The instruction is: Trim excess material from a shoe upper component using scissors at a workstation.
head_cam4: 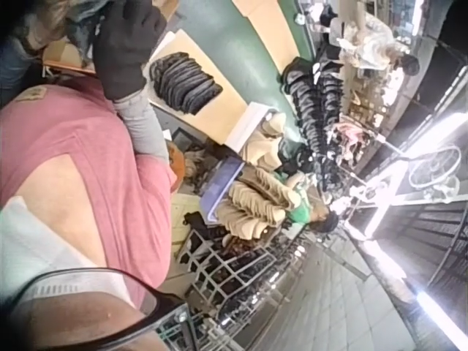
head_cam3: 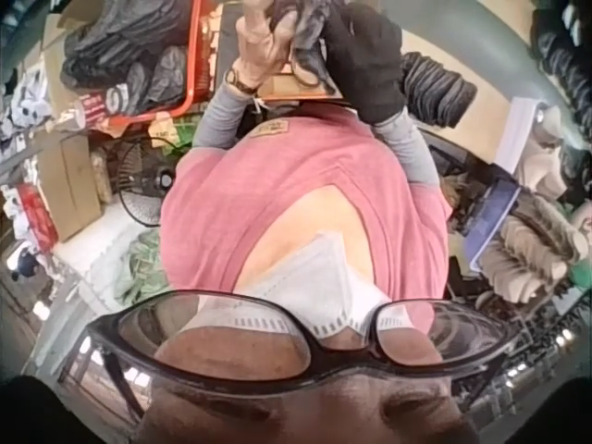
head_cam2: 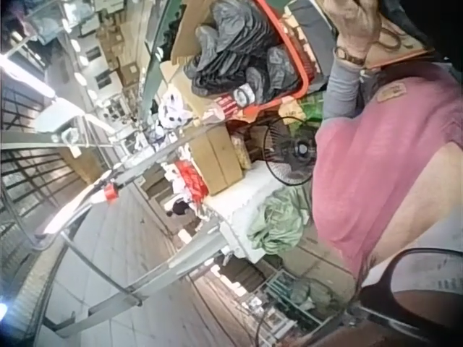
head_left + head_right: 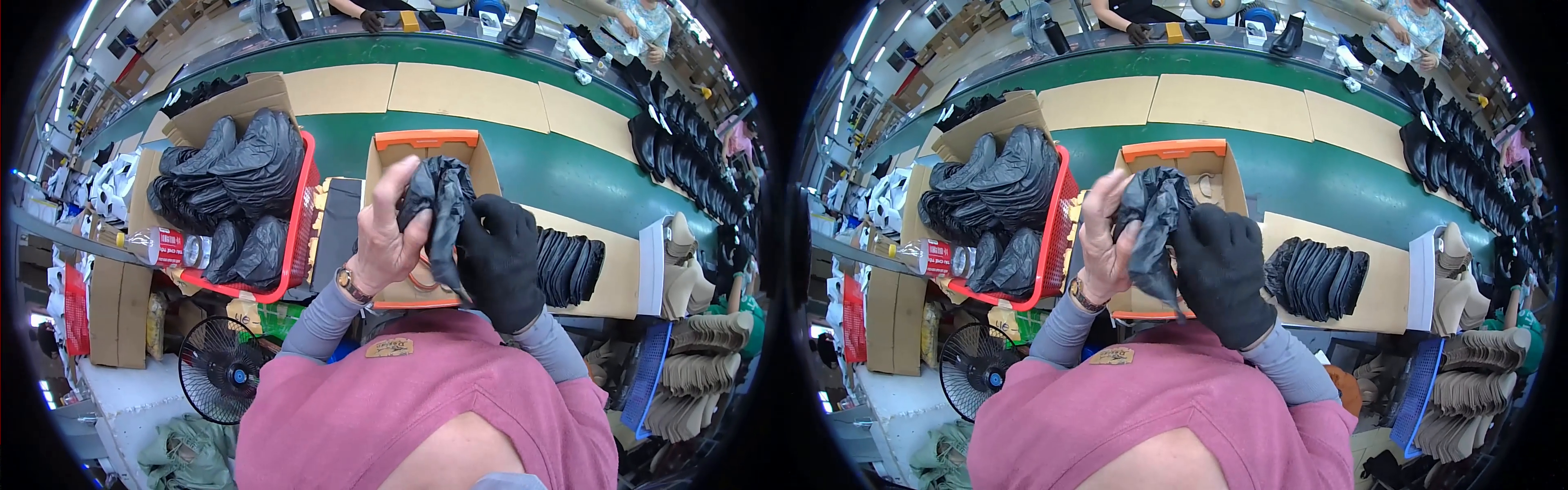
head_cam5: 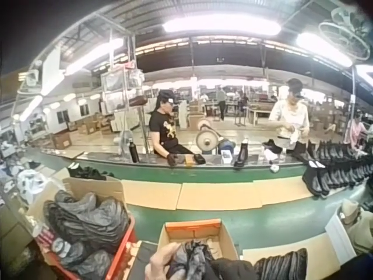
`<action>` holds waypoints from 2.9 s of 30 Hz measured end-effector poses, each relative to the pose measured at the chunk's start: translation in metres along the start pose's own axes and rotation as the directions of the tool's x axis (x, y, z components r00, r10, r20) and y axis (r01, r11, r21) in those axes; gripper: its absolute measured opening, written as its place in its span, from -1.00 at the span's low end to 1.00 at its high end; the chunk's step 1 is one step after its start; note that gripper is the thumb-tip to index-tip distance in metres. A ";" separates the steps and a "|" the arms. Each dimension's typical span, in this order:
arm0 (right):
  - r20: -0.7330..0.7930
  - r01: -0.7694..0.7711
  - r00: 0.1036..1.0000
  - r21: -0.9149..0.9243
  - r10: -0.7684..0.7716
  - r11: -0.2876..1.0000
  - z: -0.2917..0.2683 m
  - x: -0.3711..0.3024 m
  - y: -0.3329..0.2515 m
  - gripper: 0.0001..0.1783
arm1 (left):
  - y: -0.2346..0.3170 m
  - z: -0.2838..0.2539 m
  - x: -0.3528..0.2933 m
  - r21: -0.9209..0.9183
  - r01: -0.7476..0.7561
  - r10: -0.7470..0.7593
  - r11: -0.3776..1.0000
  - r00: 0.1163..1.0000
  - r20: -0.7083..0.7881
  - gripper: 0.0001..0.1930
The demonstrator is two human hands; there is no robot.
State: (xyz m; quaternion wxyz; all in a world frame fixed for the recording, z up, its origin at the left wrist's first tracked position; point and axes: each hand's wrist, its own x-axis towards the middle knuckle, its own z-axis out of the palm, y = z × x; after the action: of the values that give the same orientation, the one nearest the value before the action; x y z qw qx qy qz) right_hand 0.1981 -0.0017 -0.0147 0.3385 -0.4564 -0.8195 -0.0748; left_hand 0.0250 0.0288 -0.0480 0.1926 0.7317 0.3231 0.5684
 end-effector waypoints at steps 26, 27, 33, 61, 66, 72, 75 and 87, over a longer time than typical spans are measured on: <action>0.309 -0.169 0.950 0.618 -0.040 0.768 -0.024 0.014 0.007 -0.43 | 0.006 -0.015 0.002 -0.078 0.116 -0.104 0.990 0.985 0.135 -0.61; 0.368 -0.179 0.929 0.526 -0.033 0.832 -0.030 0.019 0.003 -0.43 | 0.008 -0.014 0.001 -0.117 0.107 -0.095 0.987 0.990 0.109 -0.62; -0.140 0.126 0.983 0.065 -0.116 0.990 0.006 0.002 0.018 -0.45 | 0.024 -0.003 -0.005 -0.378 0.261 -0.264 0.888 0.963 0.046 -0.37; 0.450 -0.468 0.856 0.884 0.254 0.012 0.034 0.048 0.011 -0.66 | 0.023 -0.032 -0.036 -0.593 0.325 -0.578 0.737 0.757 -0.305 -0.13; 0.375 -0.430 0.893 0.875 0.250 0.222 0.050 0.054 0.004 -0.66 | 0.024 -0.045 -0.045 0.691 0.409 -0.243 0.596 0.912 -0.330 -0.03; 0.524 -0.521 0.852 0.848 -0.003 0.100 0.052 0.064 -0.033 -0.48 | 0.023 -0.053 -0.042 0.846 0.133 0.026 0.516 0.985 -0.171 -0.05; 0.493 -0.493 0.869 0.865 0.023 0.096 0.060 0.061 -0.031 -0.45 | 0.026 -0.094 -0.043 0.905 0.264 -0.166 0.334 0.961 -0.220 0.03; 0.540 -0.543 0.840 0.834 0.058 0.098 0.069 0.047 -0.007 -0.54 | -0.033 -0.201 -0.127 0.924 0.382 -0.675 -0.001 0.682 -0.282 0.05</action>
State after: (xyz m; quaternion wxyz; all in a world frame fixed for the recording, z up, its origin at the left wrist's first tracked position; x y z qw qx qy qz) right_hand 0.1421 0.0569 -0.0362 0.3938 -0.2968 -0.6031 0.6270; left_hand -0.1937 -0.0524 -0.1027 -0.0474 0.5716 0.8182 0.0399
